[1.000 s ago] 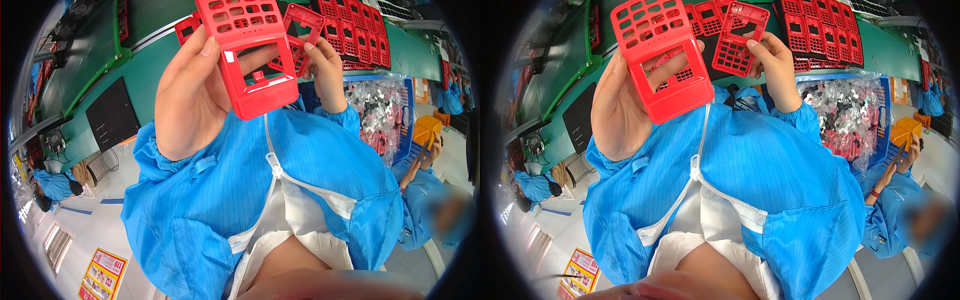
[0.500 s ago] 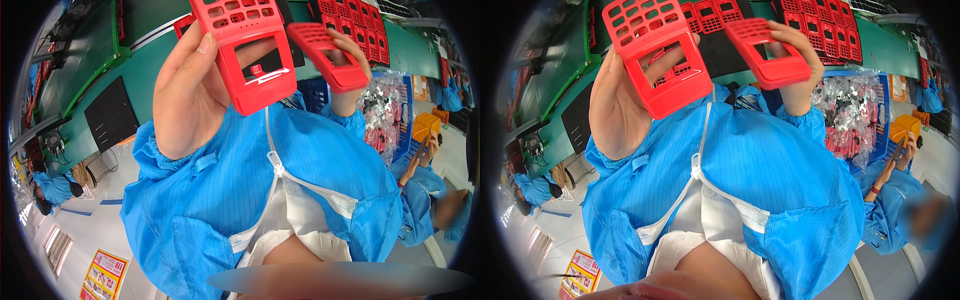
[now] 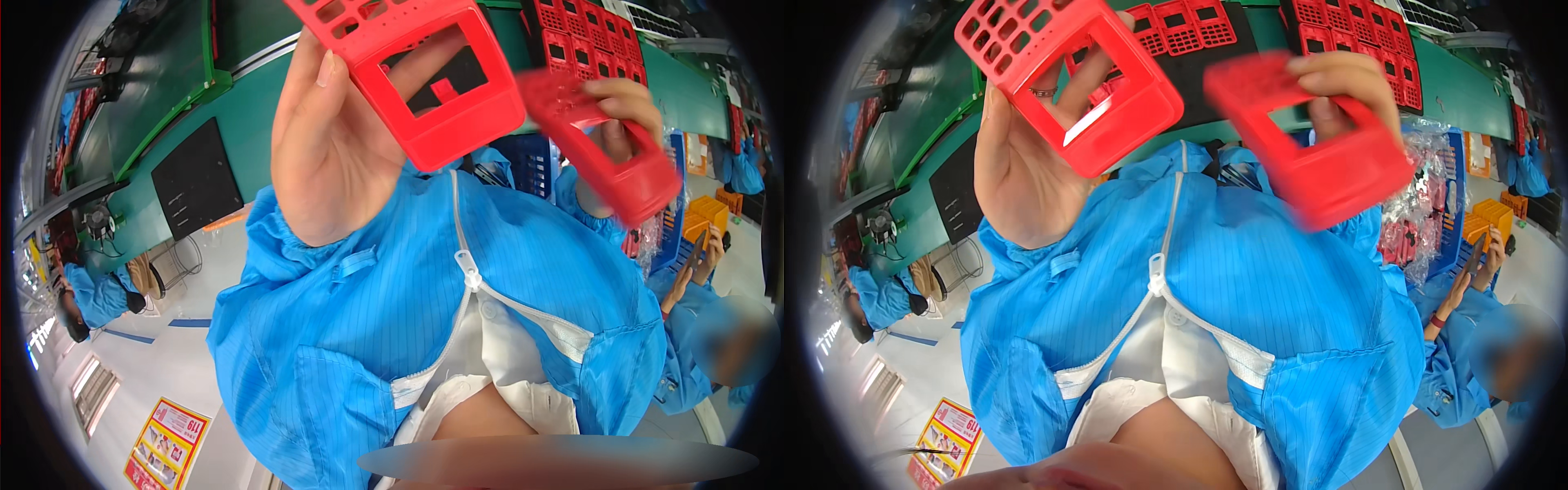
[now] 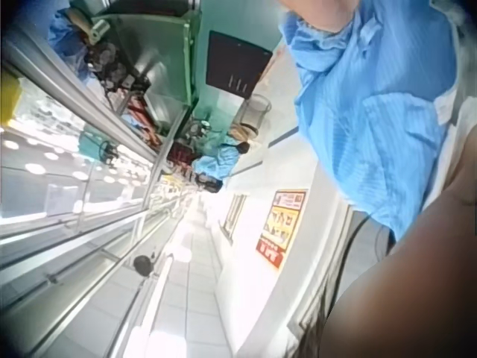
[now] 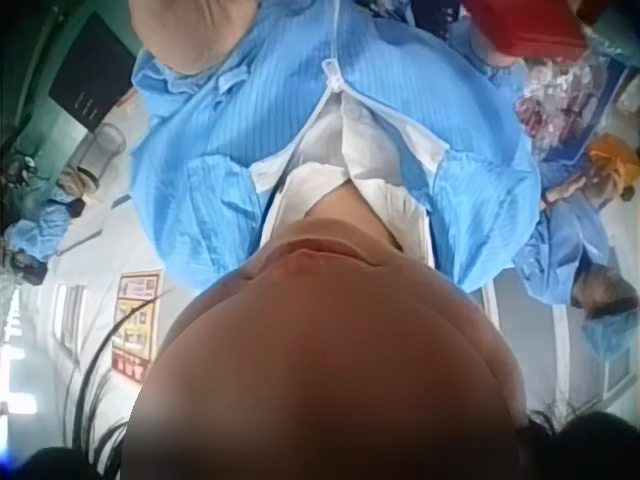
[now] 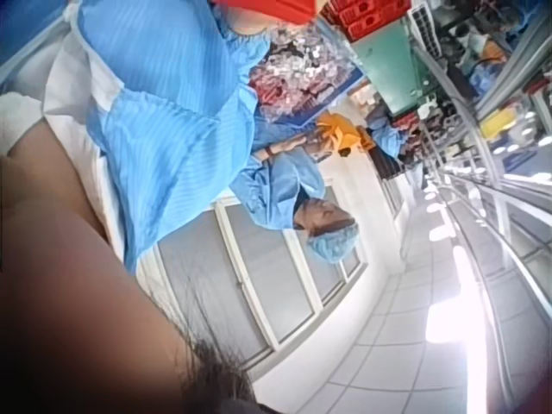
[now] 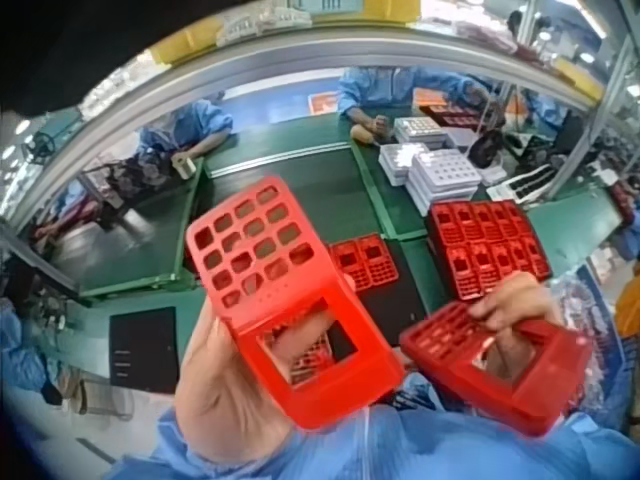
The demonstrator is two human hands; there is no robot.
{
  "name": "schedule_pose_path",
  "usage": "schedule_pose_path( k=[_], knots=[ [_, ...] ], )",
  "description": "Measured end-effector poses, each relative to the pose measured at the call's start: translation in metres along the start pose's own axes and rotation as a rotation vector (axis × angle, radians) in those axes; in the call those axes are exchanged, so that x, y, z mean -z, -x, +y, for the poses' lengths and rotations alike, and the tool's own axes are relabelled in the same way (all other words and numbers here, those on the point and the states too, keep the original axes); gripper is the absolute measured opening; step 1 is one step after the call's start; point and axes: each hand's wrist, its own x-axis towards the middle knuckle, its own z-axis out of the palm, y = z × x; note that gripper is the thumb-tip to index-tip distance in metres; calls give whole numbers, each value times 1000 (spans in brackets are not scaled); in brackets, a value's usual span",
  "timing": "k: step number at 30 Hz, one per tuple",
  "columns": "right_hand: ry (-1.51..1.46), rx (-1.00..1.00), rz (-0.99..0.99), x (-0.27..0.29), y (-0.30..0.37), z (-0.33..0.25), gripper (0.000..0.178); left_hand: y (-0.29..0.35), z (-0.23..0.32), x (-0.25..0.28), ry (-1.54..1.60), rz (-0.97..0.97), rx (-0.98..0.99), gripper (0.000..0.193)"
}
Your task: The person is assembling red plastic electronic device cases, likely for POS terminals, at a factory assembly line.
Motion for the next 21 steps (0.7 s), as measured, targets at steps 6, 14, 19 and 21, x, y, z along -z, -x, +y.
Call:
schedule_pose_path(
  k=[6,14,19,21],
  knots=[
    [-1212,-643,-6,-69,15,-10,32,-1,-16,2,-168,-20,-411,52],
    [-1217,-594,-109,-59,2,21,34,2,-50,30,-581,148,-638,41],
    [-682,-1145,319,-30,43,64,35,1,-62,121,-1446,-73,-413,24],
    [-297,-1072,267,-21,62,85,29,-8,-72,154,-1629,-466,-320,20]
  ],
)
